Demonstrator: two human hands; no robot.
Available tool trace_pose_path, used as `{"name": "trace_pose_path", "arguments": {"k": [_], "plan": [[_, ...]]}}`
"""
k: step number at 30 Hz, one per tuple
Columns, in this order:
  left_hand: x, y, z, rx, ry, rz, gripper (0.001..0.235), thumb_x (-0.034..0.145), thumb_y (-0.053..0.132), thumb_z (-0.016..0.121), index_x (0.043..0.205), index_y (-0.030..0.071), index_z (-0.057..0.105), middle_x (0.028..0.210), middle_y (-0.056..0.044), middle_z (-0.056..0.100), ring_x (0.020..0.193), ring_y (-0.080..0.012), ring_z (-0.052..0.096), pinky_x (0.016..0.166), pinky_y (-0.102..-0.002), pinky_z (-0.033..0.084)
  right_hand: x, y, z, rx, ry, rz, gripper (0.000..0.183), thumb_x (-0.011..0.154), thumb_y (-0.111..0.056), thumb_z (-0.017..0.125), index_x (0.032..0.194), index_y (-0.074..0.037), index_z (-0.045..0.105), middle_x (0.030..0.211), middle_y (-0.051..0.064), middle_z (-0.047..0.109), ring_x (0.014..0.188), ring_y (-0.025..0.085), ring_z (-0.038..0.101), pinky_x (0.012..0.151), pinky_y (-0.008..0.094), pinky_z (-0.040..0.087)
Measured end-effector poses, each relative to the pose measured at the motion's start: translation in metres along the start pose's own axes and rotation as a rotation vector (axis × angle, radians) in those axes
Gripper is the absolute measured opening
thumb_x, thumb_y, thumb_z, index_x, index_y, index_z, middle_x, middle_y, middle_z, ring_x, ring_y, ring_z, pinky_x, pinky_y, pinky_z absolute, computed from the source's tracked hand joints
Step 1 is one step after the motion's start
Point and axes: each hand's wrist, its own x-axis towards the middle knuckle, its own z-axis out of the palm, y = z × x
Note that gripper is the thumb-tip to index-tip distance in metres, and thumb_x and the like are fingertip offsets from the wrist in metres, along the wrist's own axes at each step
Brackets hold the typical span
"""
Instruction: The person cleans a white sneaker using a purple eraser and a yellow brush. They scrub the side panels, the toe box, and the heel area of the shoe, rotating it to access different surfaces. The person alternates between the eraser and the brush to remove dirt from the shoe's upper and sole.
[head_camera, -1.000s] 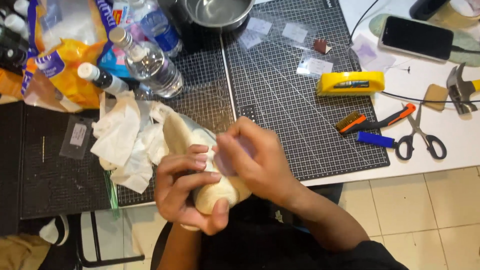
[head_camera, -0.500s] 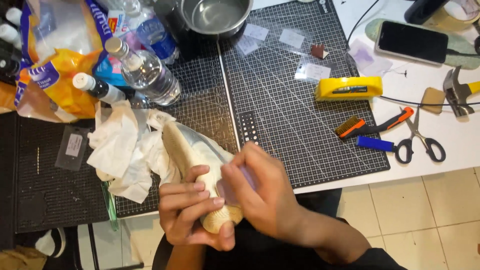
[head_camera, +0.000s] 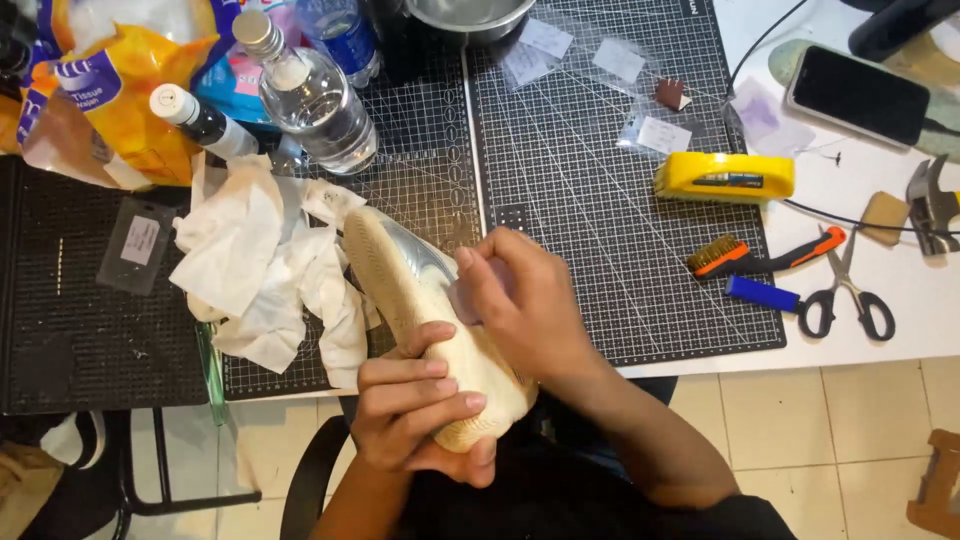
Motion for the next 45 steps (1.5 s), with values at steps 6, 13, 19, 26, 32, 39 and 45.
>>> {"name": "trace_pose_path", "arguments": {"k": [6,13,19,26,32,39,45], "plan": [[-0.003,0.010,-0.012,-0.117,0.019,-0.068,0.023,0.078,0.037,0.058,0.080,0.014,0.059,0.083,0.002,0.044,0.080,-0.0093,0.046,0.079,-0.035,0.060,-0.021,-0.017,-0.018,0.118,-0.087,-0.083,0.023,0.085,-0.024,0.050,0.068,-0.009,0.048,0.059,-0.001,0.047,0.051,0.010,0.041,0.048,0.025,0.032],[-0.001,0.004,-0.015,-0.098,0.037,-0.057,0.023,0.076,0.034,0.056,0.082,0.012,0.059,0.084,0.001,0.044,0.081,-0.0120,0.047,0.077,-0.036,0.060,0.016,-0.003,0.007,0.112,-0.100,-0.226,0.018,0.090,-0.016,0.043,0.075,-0.008,0.052,0.064,0.002,0.054,0.049,0.010,0.046,0.042,0.021,0.038],[-0.001,-0.002,-0.019,-0.135,-0.082,-0.038,0.023,0.076,0.035,0.057,0.082,0.013,0.059,0.081,0.000,0.046,0.072,-0.0119,0.052,0.074,-0.035,0.061,0.008,-0.002,0.002,0.379,-0.120,-0.136,0.019,0.086,-0.019,0.047,0.073,-0.007,0.049,0.064,0.001,0.053,0.053,0.008,0.050,0.048,0.021,0.042],[-0.009,-0.008,-0.027,-0.169,-0.065,-0.043,0.024,0.078,0.037,0.059,0.083,0.014,0.058,0.081,0.002,0.046,0.072,-0.0100,0.052,0.074,-0.036,0.061,0.023,0.012,0.013,0.166,0.089,-0.218,0.018,0.090,-0.017,0.043,0.076,-0.008,0.049,0.064,0.003,0.053,0.052,0.012,0.050,0.045,0.022,0.042],[-0.007,-0.012,-0.027,-0.149,-0.096,-0.014,0.025,0.077,0.037,0.058,0.083,0.013,0.057,0.080,0.001,0.046,0.073,-0.0104,0.053,0.075,-0.035,0.061,0.021,0.005,0.016,0.116,-0.033,-0.350,0.014,0.085,-0.015,0.049,0.073,-0.008,0.053,0.066,0.003,0.054,0.056,0.015,0.049,0.055,0.028,0.039],[-0.005,-0.007,-0.015,-0.094,0.097,-0.040,0.027,0.079,0.041,0.053,0.079,0.014,0.053,0.075,0.002,0.044,0.070,-0.0118,0.049,0.069,-0.033,0.061,0.010,-0.005,0.010,0.251,-0.118,-0.078,0.021,0.086,-0.026,0.049,0.072,-0.011,0.050,0.062,-0.002,0.049,0.052,0.009,0.043,0.047,0.023,0.034],[-0.002,-0.003,-0.008,-0.078,0.115,-0.088,0.025,0.078,0.038,0.053,0.076,0.013,0.052,0.075,-0.002,0.043,0.071,-0.0151,0.048,0.069,-0.036,0.060,-0.039,-0.010,-0.027,0.412,-0.270,-0.207,0.016,0.084,-0.015,0.046,0.070,-0.009,0.050,0.063,0.000,0.053,0.052,0.012,0.051,0.050,0.023,0.041]]}}
